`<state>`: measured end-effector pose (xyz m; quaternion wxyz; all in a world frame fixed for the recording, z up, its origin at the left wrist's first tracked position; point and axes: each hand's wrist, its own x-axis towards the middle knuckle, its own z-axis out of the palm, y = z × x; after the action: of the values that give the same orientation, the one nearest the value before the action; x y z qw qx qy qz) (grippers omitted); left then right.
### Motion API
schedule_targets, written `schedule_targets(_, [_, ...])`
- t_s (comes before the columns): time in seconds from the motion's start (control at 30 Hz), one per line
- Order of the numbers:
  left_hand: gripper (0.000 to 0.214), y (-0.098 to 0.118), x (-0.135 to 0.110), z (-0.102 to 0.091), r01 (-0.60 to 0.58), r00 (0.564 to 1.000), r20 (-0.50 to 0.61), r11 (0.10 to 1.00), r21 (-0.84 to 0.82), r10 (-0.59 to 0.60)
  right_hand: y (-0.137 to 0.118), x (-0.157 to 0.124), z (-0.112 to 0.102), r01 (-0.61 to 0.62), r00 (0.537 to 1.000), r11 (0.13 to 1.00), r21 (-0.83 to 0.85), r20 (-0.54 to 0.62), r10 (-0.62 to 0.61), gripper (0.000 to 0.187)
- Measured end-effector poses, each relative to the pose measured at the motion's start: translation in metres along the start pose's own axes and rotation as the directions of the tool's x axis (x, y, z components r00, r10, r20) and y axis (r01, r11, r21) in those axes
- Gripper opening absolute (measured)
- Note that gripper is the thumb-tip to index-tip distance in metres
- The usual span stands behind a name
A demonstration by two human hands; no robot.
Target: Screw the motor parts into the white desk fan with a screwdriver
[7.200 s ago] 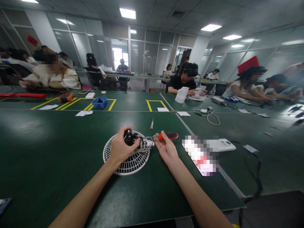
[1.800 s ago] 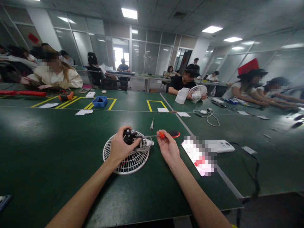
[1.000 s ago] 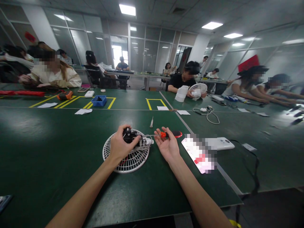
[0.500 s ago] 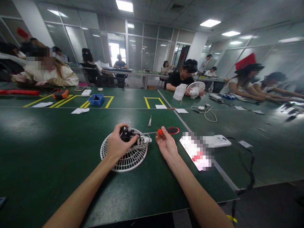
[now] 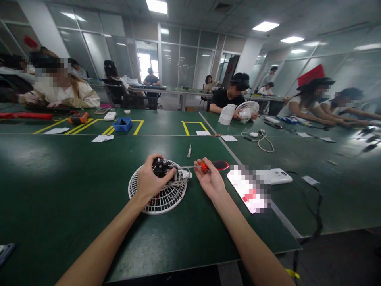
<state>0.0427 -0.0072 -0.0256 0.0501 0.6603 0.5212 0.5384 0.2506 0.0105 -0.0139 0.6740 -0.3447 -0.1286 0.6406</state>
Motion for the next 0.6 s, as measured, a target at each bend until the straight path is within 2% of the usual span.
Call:
schedule_targets(0.13, [0.051,-0.0011,0.0001,0.0002,-0.002,1.000,0.004,1.000,-0.001,0.002,-0.0006,0.0051,-0.0042,-0.024,0.999,0.998,-0.065,-0.027,0.022,0.024])
schedule_targets(0.33, [0.051,-0.0028,0.0001,0.0000,-0.013,1.000,0.007,1.000,0.007,0.013,0.0017,0.0066,-0.0059,0.055,0.998,0.997,-0.045,0.017,-0.054,0.032])
schedule_targets(0.6, [0.050,-0.0018,0.0000,0.0008,-0.017,1.000,0.002,1.000,0.021,0.017,0.0008,0.0073,-0.0046,0.089,0.995,0.996,0.010,-0.044,-0.088,0.029])
